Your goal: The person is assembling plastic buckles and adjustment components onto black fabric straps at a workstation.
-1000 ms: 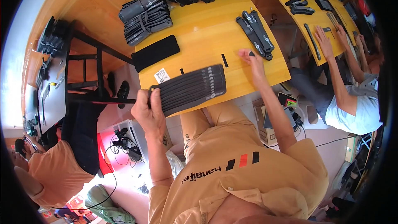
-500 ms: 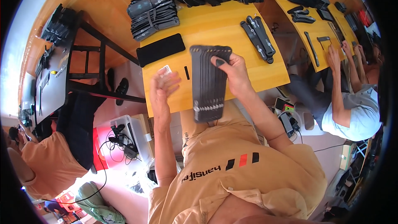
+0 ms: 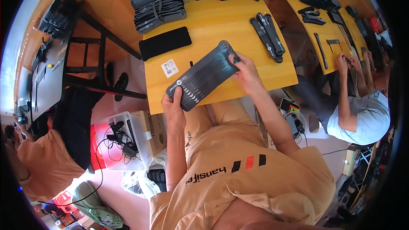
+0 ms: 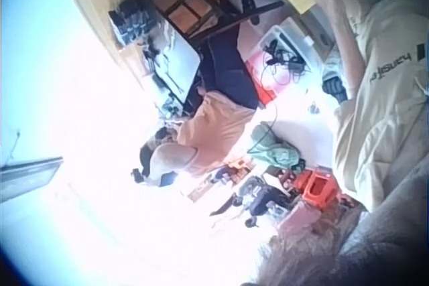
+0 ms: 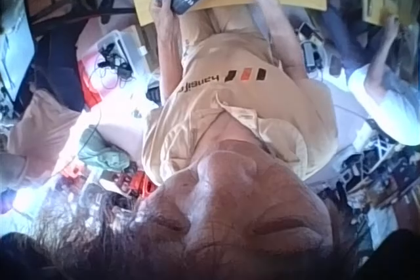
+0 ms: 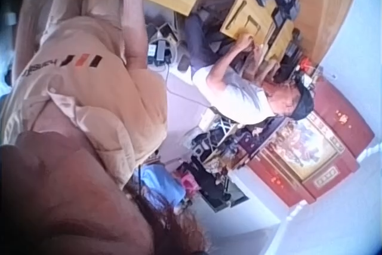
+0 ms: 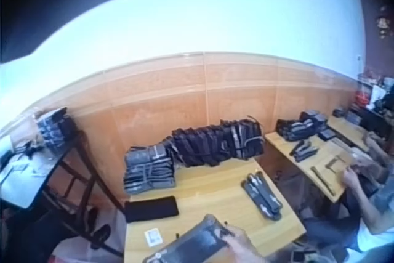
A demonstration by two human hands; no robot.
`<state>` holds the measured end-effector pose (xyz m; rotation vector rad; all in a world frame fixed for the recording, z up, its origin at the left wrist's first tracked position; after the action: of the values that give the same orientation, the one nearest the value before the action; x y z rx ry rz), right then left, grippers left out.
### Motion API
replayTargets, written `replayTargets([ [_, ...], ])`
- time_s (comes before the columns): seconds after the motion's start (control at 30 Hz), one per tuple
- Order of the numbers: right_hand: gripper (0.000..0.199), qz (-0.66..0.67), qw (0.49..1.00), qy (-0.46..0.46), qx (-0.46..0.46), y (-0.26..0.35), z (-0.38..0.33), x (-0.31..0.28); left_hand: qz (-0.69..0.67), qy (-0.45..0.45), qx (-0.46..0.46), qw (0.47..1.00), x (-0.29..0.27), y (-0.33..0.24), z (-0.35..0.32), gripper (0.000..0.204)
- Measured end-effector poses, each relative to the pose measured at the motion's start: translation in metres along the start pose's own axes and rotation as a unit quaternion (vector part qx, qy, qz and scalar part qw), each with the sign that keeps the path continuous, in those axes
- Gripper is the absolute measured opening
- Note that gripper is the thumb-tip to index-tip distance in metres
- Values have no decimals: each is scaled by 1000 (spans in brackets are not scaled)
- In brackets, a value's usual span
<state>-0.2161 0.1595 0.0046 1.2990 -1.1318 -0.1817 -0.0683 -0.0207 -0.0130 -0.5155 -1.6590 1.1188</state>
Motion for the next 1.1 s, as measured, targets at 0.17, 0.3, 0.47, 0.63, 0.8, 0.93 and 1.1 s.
replayTargets([
  [0.17,35,-261,961,-41,-79,18,14,-16,32,7,0,999,4,4,-2,17],
  [0.3,42,-295,951,-53,-72,3,18,-29,0,-2,-31,1000,14,1,-2,26],
  [0.47,42,-267,955,-59,-112,5,6,-10,70,-19,-35,997,-3,3,1,36],
  [0.63,36,-88,985,-71,-127,-13,2,-10,-15,-29,-36,999,-3,5,7,34],
  [0.8,32,-42,993,-29,-102,-19,8,-10,4,-9,-60,998,-15,1,14,32],
  [0.93,33,-111,991,-13,-71,-14,23,8,94,-54,-15,994,-40,-22,28,28],
  [1.1,30,-161,986,-20,-25,-21,67,16,285,-60,68,954,-67,-66,78,25],
])
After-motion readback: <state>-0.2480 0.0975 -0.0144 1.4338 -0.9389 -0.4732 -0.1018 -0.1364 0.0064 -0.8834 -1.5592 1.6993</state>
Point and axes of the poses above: each hand's wrist, its own z-axis towards the middle knuckle, its own x-axis out of the palm, y = z × x, the point moved 8 cm from there along z, towards the middle knuckle, and after that the axes turned 15 degrees about y, right-handed, at the moved point
